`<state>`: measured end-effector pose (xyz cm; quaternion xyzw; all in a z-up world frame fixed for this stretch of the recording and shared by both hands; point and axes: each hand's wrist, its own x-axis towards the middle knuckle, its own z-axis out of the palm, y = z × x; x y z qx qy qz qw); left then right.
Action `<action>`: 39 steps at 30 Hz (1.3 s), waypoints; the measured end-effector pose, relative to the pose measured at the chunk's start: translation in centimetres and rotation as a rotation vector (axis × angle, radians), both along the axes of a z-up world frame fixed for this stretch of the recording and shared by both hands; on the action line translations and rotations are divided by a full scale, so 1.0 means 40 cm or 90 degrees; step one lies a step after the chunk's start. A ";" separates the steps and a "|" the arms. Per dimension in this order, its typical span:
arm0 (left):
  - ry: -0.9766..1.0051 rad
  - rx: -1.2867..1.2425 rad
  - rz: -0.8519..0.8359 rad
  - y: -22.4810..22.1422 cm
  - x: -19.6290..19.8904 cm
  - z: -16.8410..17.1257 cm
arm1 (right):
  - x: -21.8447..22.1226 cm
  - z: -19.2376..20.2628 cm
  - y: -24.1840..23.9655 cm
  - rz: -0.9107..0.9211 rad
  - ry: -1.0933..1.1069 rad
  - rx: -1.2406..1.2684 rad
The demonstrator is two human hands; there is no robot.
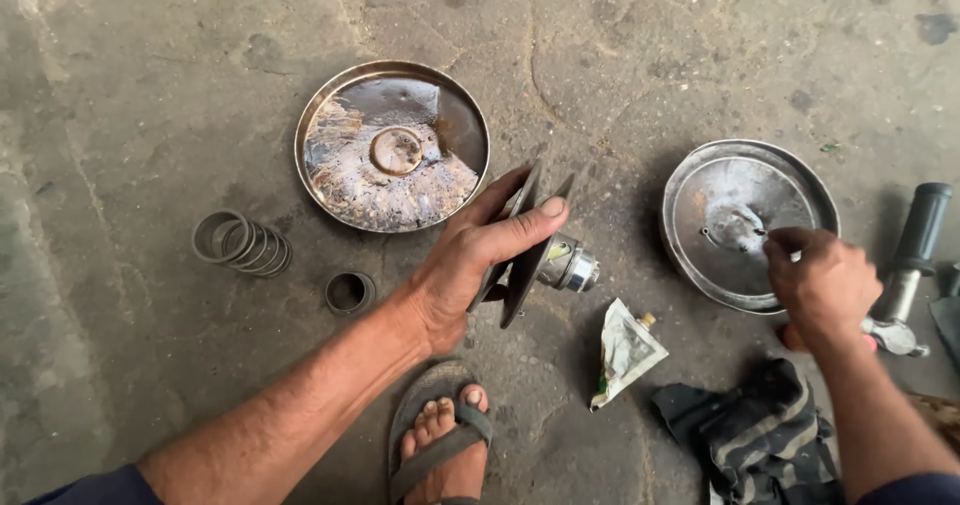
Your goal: The recorder is cleaning and assembling motorcycle clutch or transmission components on the floor.
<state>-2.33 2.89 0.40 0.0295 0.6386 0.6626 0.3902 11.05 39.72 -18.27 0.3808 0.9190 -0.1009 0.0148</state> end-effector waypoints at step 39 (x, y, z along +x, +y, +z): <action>-0.082 -0.008 0.030 0.008 -0.039 -0.029 | -0.102 -0.087 -0.009 0.326 0.098 -0.055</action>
